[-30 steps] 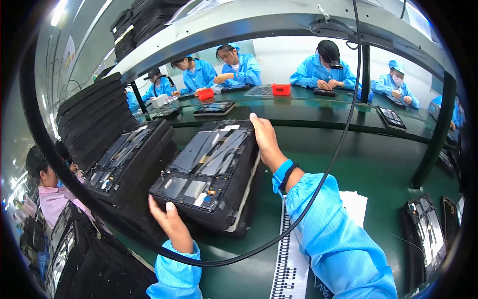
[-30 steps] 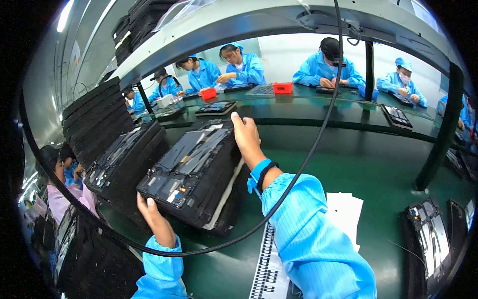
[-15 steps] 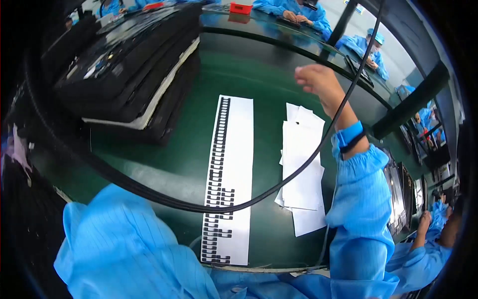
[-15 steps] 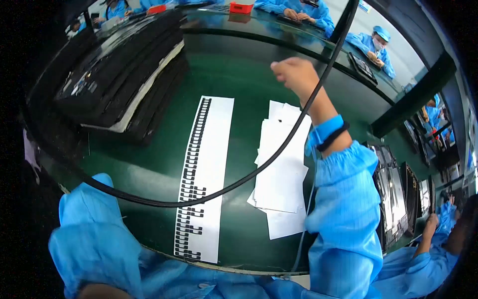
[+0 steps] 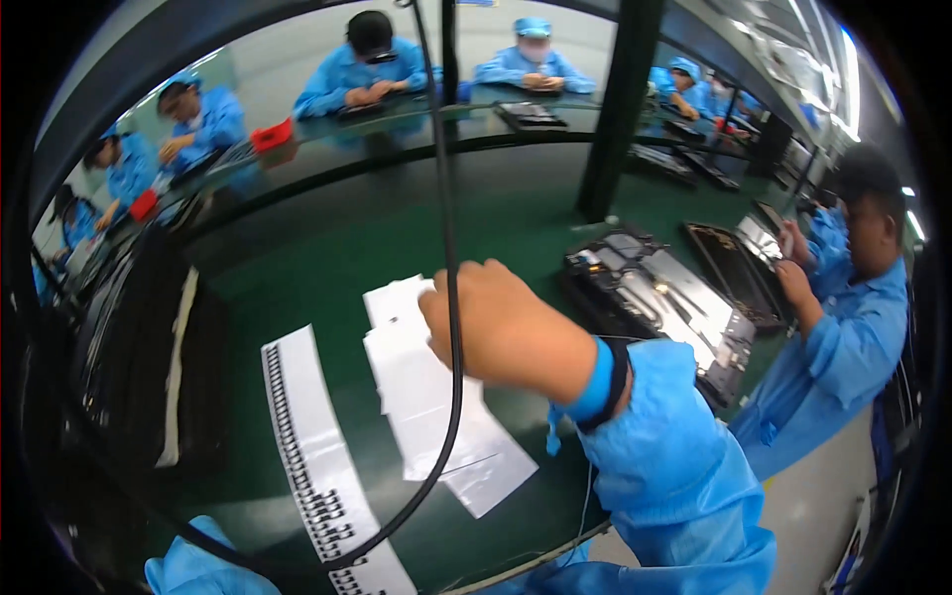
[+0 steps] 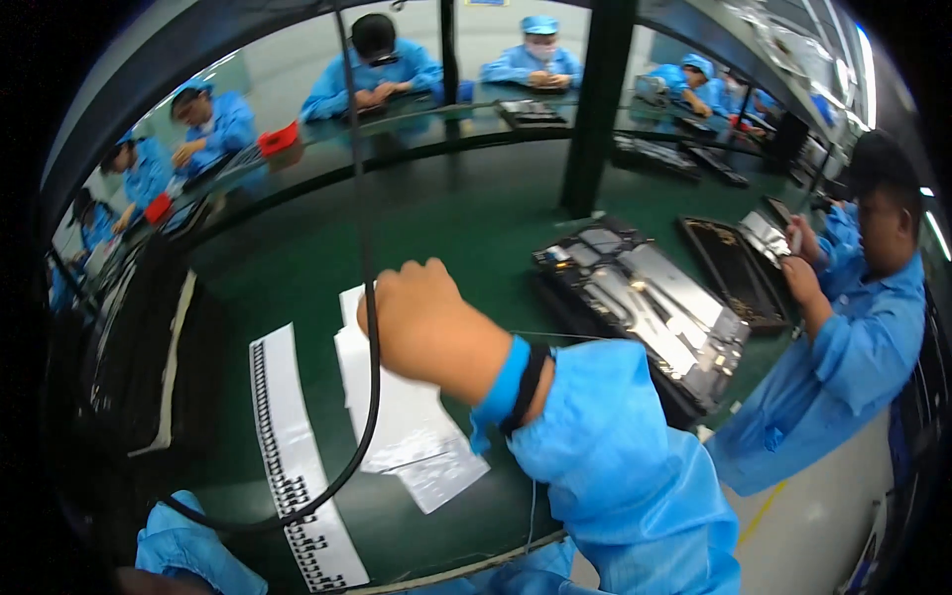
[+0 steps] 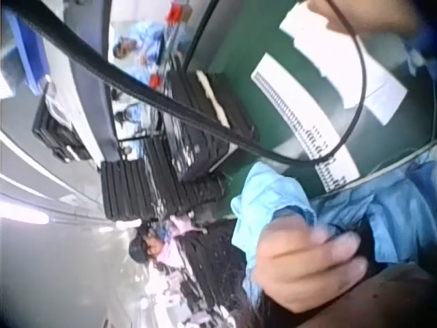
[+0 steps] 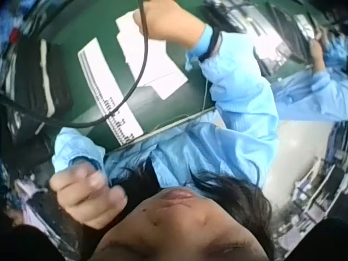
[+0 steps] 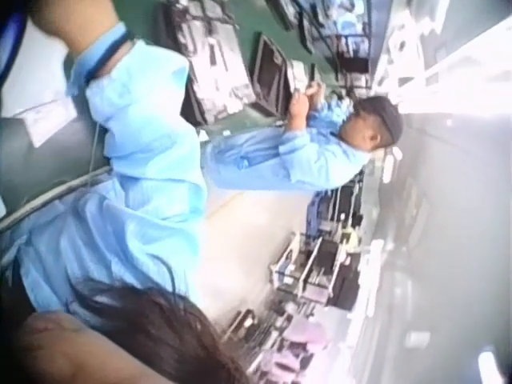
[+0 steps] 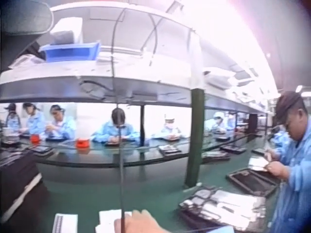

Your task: The person assembles components onto electronic device housings by hand, applying adhesive strips after peeling off their protective film.

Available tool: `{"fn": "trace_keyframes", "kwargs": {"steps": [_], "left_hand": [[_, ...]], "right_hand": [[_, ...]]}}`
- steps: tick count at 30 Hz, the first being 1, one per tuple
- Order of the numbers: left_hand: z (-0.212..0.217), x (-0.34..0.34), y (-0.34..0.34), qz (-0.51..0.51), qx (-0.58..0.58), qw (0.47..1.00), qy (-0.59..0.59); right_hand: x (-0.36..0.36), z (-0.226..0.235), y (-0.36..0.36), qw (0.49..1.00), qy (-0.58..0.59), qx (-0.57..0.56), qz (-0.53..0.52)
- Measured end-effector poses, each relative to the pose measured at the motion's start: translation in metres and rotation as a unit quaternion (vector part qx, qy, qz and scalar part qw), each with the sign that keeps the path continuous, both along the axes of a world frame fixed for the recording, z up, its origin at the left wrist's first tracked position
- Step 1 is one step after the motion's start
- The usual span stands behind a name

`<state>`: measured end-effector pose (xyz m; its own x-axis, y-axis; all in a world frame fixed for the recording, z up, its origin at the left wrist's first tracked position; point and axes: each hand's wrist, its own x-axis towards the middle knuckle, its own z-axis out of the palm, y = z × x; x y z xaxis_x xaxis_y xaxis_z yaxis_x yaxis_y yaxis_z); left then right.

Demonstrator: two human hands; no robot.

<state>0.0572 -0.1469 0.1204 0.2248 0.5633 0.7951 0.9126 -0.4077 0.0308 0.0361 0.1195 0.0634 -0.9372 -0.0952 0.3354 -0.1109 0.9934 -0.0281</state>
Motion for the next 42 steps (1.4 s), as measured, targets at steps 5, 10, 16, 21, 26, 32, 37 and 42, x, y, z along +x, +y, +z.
{"fn": "trace_keyframes", "kwargs": {"steps": [5,10,16,21,26,32,37,42], "left_hand": [[-0.032,-0.005,0.064,-0.099,-0.237,0.964,-0.07],[-0.082,-0.049,0.164,-0.007,-0.344,0.939,0.014],[-0.113,-0.115,0.311,0.096,-0.255,0.939,-0.21],[-0.123,-0.094,0.363,0.052,-0.356,0.865,-0.35],[-0.122,-0.083,0.358,0.112,-0.268,0.898,-0.33],[-0.082,-0.071,0.342,0.113,-0.138,0.931,-0.318],[-0.044,-0.085,0.306,0.139,-0.043,0.942,-0.304],[-0.036,-0.111,0.235,0.224,-0.076,0.9,-0.365]], "right_hand": [[0.111,0.034,0.006,0.996,-0.015,0.005,-0.087],[0.215,0.001,0.043,0.923,0.13,-0.087,-0.352],[0.231,-0.059,0.064,0.837,0.211,-0.221,-0.455],[0.22,-0.082,0.071,0.813,0.238,-0.225,-0.482],[0.211,-0.087,0.061,0.801,0.269,-0.211,-0.49],[0.189,-0.078,0.062,0.716,0.516,-0.226,-0.412],[0.166,-0.031,0.054,0.574,0.645,-0.462,-0.202],[0.142,-0.015,0.05,0.446,0.581,-0.68,-0.035]]}}
